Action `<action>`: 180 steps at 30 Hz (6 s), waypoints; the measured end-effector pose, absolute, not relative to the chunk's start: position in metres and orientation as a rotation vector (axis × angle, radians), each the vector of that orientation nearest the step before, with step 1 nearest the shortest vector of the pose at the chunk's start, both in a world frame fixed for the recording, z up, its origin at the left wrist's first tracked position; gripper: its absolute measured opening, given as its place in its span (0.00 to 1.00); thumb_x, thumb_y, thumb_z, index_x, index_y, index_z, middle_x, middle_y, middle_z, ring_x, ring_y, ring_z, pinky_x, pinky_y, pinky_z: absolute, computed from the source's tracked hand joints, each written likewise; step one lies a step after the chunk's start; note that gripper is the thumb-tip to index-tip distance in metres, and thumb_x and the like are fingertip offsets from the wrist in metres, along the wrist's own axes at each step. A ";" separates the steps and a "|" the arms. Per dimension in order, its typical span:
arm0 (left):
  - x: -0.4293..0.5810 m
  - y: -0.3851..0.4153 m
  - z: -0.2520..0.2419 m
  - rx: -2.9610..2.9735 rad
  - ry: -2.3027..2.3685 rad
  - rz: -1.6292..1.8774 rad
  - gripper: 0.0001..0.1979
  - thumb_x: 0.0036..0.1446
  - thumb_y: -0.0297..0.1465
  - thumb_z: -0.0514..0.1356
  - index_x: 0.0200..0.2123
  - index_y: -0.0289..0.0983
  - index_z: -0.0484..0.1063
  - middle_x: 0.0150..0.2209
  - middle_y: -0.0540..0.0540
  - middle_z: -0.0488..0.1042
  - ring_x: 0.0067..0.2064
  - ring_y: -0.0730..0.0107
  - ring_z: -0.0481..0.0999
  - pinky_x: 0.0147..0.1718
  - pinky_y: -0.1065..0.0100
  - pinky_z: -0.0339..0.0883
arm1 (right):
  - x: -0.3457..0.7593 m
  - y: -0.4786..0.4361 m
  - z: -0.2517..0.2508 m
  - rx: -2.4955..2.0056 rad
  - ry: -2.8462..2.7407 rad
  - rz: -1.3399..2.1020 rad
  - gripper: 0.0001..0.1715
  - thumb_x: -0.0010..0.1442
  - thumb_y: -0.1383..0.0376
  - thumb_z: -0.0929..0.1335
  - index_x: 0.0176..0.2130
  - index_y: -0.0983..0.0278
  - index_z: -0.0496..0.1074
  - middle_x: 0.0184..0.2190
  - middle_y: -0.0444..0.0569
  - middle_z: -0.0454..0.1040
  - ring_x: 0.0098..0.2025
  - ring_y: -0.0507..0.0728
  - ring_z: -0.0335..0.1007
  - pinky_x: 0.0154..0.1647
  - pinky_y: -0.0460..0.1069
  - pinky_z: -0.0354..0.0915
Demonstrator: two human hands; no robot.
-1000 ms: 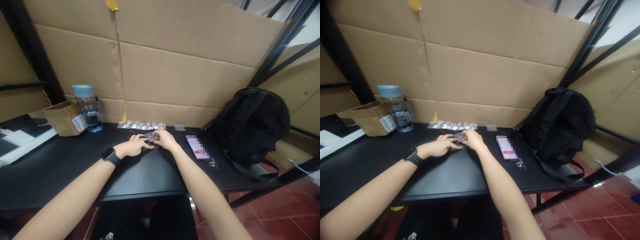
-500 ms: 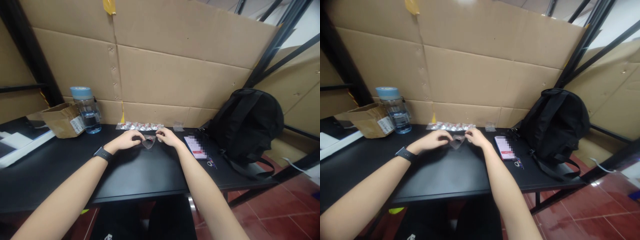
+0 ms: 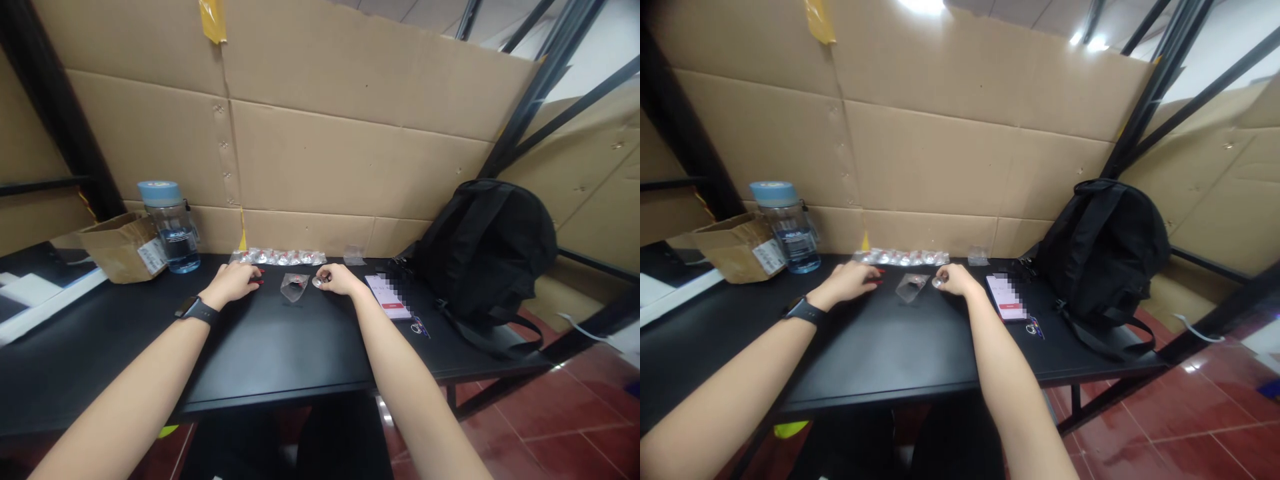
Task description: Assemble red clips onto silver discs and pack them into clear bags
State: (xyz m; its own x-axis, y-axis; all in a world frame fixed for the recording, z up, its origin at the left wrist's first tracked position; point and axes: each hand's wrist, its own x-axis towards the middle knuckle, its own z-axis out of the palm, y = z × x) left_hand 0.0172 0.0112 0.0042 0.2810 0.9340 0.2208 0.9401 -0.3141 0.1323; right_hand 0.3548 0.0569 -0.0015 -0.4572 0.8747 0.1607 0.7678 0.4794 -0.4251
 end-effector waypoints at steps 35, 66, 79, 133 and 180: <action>0.077 -0.012 0.018 -2.747 -1.553 -1.795 0.16 0.62 0.42 0.62 0.47 0.39 0.70 0.39 0.44 0.81 0.38 0.61 0.82 0.42 0.61 0.75 | 0.327 0.022 0.030 -0.984 -2.149 0.696 0.30 0.49 0.66 0.74 0.53 0.63 0.76 0.43 0.49 0.81 0.38 0.55 0.78 0.37 0.46 0.71; 0.093 -0.019 0.016 -2.604 -1.339 -1.879 0.11 0.62 0.28 0.59 0.48 0.41 0.66 0.44 0.45 0.77 0.49 0.62 0.79 0.48 0.62 0.70 | 0.285 0.002 0.022 -0.803 -1.968 0.761 0.29 0.57 0.50 0.75 0.52 0.63 0.81 0.35 0.47 0.83 0.32 0.54 0.75 0.36 0.47 0.68; 0.098 -0.026 0.022 -2.473 -1.285 -1.885 0.10 0.63 0.32 0.61 0.47 0.41 0.66 0.42 0.46 0.78 0.47 0.63 0.79 0.51 0.61 0.69 | 0.287 0.010 0.024 -0.732 -1.949 0.682 0.12 0.62 0.57 0.71 0.35 0.63 0.79 0.43 0.51 0.79 0.46 0.57 0.74 0.48 0.50 0.68; 0.054 0.007 0.004 -2.463 -1.622 -1.184 0.07 0.60 0.37 0.63 0.38 0.44 0.80 0.40 0.48 0.84 0.45 0.54 0.81 0.47 0.59 0.65 | 0.354 0.051 0.005 -1.324 -2.400 0.558 0.26 0.44 0.68 0.78 0.46 0.66 0.80 0.39 0.50 0.80 0.37 0.55 0.76 0.40 0.46 0.68; 0.091 -0.016 0.013 -2.383 -1.363 -1.536 0.06 0.66 0.29 0.55 0.42 0.39 0.71 0.47 0.43 0.71 0.52 0.57 0.72 0.55 0.54 0.64 | 0.269 -0.002 0.016 -0.579 -1.581 1.130 0.30 0.47 0.56 0.80 0.46 0.62 0.73 0.50 0.54 0.79 0.54 0.61 0.77 0.53 0.55 0.74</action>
State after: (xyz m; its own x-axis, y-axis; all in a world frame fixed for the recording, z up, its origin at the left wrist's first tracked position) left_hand 0.0913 -0.0156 0.0132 0.1476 0.6585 0.7380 0.6548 -0.6243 0.4261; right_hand 0.2691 -0.0023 0.0156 -0.3233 0.8210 0.4705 -0.1795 0.4350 -0.8824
